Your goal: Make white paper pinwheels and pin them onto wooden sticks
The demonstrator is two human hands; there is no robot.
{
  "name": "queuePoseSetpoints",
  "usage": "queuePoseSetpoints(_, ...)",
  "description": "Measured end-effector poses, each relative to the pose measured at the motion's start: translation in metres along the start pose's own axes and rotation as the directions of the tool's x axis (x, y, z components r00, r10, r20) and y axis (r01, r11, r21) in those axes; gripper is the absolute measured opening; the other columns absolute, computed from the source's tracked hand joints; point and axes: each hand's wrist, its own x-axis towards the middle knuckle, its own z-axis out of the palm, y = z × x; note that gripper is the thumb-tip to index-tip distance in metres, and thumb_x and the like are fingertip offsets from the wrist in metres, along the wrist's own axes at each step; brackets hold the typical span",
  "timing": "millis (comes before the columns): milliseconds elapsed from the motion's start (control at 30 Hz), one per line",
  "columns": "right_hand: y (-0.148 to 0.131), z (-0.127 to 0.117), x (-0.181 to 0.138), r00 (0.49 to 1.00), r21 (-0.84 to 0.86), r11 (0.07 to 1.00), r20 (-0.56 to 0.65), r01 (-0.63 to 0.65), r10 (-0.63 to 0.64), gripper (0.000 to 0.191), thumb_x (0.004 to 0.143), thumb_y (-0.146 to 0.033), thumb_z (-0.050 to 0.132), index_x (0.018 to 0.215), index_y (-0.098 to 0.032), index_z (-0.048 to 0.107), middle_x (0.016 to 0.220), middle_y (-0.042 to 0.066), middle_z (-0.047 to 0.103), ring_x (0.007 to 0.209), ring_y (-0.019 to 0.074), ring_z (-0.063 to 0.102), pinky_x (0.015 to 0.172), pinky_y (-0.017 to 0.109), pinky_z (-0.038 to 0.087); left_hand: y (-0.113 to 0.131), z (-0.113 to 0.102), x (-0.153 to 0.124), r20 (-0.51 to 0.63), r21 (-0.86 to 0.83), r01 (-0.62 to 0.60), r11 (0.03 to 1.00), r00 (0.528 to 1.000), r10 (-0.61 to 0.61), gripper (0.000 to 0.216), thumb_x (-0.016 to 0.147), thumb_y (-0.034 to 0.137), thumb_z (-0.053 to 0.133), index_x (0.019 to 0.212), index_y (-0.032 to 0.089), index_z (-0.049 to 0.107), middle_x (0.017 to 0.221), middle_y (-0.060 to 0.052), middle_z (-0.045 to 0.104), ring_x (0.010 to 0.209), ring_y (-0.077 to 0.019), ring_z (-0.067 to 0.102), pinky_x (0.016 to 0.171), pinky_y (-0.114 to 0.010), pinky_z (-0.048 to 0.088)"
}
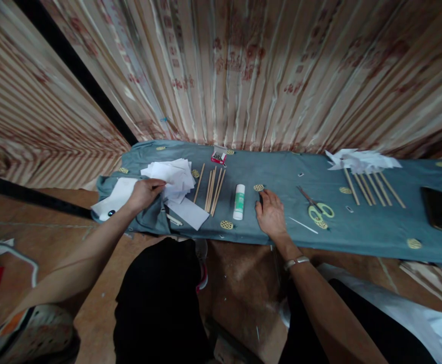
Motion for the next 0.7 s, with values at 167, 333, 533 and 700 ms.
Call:
queuePoseSetpoints(167,-0.0002,0.0001,0.0001,1.0,0.001,1.0,-0.009,0.014,-0.014,0.043,0.096,-0.031,0.038,0.13,-0.011,0.055,0.136,0.021,0.058,0.128,0.0324,0.05,0.105,0.052,0.042,0.0095,0.0019,0.0,-0.085,-0.031,0.094,0.995,0.992,-0.096,0.019,0.072,0.02,0.061,0.078,0.019,0.079,0.094,-0.011,0.078,0.099,-0.0345,0.071,0.094,-0.04,0.05)
queuePoseSetpoints(333,-0.0018,-0.001,0.0005,1.0,-0.008,1.0,-0.001,-0.005,0.005,0.043,0.095,-0.031,0.039,0.128,-0.011,0.057,0.135,0.02,0.059,0.127,0.0323,0.051,0.104,0.051,0.042,0.0092,0.0019,0.0033,-0.143,-0.157,0.171,0.973,0.97,-0.194,0.013,0.064,0.022,0.066,0.071,0.018,0.076,0.083,-0.009,0.078,0.089,-0.0306,0.072,0.089,-0.037,0.051)
queuePoseSetpoints(533,-0.0024,-0.0004,0.0009,1.0,0.015,1.0,-0.007,0.0,0.0,0.043,0.095,-0.031,0.038,0.129,-0.011,0.056,0.135,0.021,0.058,0.127,0.0325,0.05,0.104,0.052,0.042,0.0019,-0.0007,0.0084,-0.227,-0.417,0.275,0.866,0.891,-0.392,0.015,0.061,0.028,0.069,0.068,0.015,0.071,0.059,-0.002,0.068,0.06,-0.018,0.063,0.064,-0.03,0.05)
queuePoseSetpoints(700,-0.0026,0.0008,0.0011,1.0,0.029,1.0,-0.018,-0.007,0.007,0.043,0.095,-0.03,0.039,0.13,-0.013,0.056,0.135,0.02,0.058,0.127,0.0323,0.051,0.102,0.053,0.043,0.0117,-0.0038,0.0083,-0.249,-0.607,0.264,0.749,0.833,-0.495,0.012,0.06,0.026,0.069,0.064,0.015,0.064,0.053,0.003,0.059,0.051,-0.0112,0.053,0.053,-0.023,0.044)
